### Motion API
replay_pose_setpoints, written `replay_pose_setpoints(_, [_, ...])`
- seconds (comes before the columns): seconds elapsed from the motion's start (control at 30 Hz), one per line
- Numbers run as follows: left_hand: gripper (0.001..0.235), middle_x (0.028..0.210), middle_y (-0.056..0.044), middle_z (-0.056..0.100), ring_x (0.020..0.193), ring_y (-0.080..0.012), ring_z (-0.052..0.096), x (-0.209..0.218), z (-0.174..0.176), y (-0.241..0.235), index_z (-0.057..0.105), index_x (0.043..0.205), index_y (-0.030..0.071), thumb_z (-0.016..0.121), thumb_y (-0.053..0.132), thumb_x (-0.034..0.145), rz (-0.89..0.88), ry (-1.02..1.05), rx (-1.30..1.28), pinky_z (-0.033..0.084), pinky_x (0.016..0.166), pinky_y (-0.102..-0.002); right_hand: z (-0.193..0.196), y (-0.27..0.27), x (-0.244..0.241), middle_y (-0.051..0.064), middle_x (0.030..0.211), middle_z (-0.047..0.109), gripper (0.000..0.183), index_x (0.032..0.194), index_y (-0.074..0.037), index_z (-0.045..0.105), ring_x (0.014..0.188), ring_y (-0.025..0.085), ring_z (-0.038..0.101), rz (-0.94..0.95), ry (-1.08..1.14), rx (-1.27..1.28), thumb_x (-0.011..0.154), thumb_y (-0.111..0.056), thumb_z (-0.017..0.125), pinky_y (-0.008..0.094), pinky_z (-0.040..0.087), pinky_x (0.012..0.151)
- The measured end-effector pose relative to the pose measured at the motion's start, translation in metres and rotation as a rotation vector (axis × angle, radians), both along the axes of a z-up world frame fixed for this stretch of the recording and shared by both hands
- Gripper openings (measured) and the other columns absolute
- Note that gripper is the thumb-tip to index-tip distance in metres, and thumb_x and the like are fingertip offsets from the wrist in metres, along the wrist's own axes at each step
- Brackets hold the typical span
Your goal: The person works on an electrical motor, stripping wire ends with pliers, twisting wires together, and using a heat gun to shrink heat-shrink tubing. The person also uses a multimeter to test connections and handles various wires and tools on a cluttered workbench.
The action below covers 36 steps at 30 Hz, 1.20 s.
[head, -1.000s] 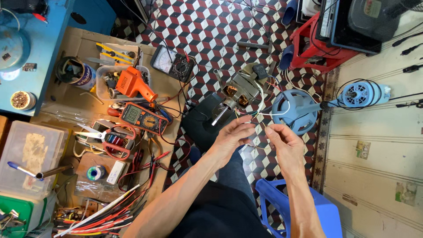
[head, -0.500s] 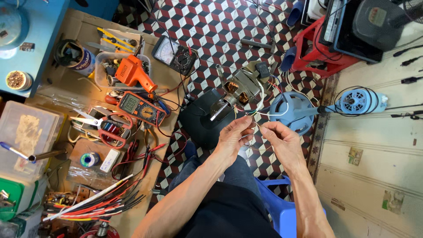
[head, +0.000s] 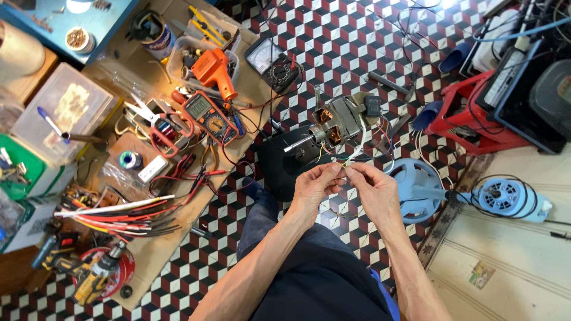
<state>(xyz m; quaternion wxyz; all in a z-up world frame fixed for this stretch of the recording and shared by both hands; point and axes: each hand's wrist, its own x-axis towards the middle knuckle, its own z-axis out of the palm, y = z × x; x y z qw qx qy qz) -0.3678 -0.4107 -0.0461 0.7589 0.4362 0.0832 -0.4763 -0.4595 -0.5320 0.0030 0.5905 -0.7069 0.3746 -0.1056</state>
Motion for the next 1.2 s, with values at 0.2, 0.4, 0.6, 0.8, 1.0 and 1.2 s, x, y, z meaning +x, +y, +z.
replay_pose_setpoints(0.2, [0.029, 0.099, -0.006, 0.076, 0.088, -0.0118, 0.070, -0.002, -0.002, 0.000, 0.072, 0.110, 0.003, 0.074, 0.028, 0.095, 0.017, -0.014, -0.061, 0.057, 0.076, -0.026, 0.016, -0.009, 0.009, -0.003, 0.079, 0.070, 0.020, 0.107, -0.002, 0.073, 0.071, 0.002, 0.058, 0.182, 0.029, -0.092, 0.098, -0.019, 0.066, 0.020, 0.046, 0.061])
replay_pose_setpoints(0.4, [0.031, 0.103, -0.009, 0.077, 0.091, -0.0130, 0.071, 0.002, -0.003, 0.002, 0.071, 0.115, 0.003, 0.070, 0.029, 0.097, -0.035, -0.011, -0.045, 0.059, 0.082, -0.028, 0.028, -0.018, 0.010, 0.003, 0.073, 0.067, 0.021, 0.108, -0.004, 0.073, 0.064, 0.008, 0.054, 0.250, 0.217, -0.213, 0.098, -0.020, 0.066, 0.025, 0.044, 0.055])
replay_pose_setpoints(0.6, [0.031, 0.105, -0.012, 0.075, 0.089, -0.0144, 0.071, 0.007, -0.005, 0.004, 0.071, 0.117, 0.001, 0.070, 0.025, 0.097, -0.042, -0.007, -0.069, 0.060, 0.082, -0.027, 0.029, -0.019, 0.014, 0.002, 0.079, 0.071, 0.023, 0.108, -0.003, 0.073, 0.070, 0.007, 0.060, 0.254, 0.200, -0.205, 0.099, -0.022, 0.064, 0.024, 0.050, 0.062])
replay_pose_setpoints(0.8, [0.030, 0.101, -0.011, 0.075, 0.086, -0.0126, 0.072, 0.009, -0.001, 0.001, 0.072, 0.115, 0.001, 0.070, 0.024, 0.097, -0.056, -0.085, -0.037, 0.062, 0.079, -0.025, 0.028, -0.020, 0.014, 0.002, 0.080, 0.072, 0.024, 0.107, -0.003, 0.073, 0.071, 0.007, 0.060, 0.232, 0.213, -0.205, 0.098, -0.022, 0.064, 0.024, 0.049, 0.063])
replay_pose_setpoints(1.0, [0.030, 0.099, -0.012, 0.076, 0.084, -0.0133, 0.072, 0.010, 0.000, 0.000, 0.072, 0.113, -0.001, 0.070, 0.025, 0.097, -0.073, -0.161, 0.027, 0.062, 0.077, -0.027, 0.026, -0.018, 0.014, 0.003, 0.077, 0.070, 0.023, 0.106, -0.002, 0.073, 0.067, 0.008, 0.055, 0.203, 0.234, -0.183, 0.099, -0.022, 0.064, 0.027, 0.045, 0.059])
replay_pose_setpoints(1.2, [0.029, 0.099, -0.011, 0.076, 0.084, -0.0128, 0.071, 0.008, -0.006, -0.004, 0.071, 0.111, -0.001, 0.068, 0.025, 0.098, -0.057, -0.254, 0.023, 0.062, 0.075, -0.029, 0.022, -0.011, 0.011, 0.000, 0.080, 0.070, 0.023, 0.107, -0.002, 0.074, 0.067, 0.005, 0.054, 0.146, 0.203, -0.150, 0.100, -0.022, 0.064, 0.022, 0.044, 0.060])
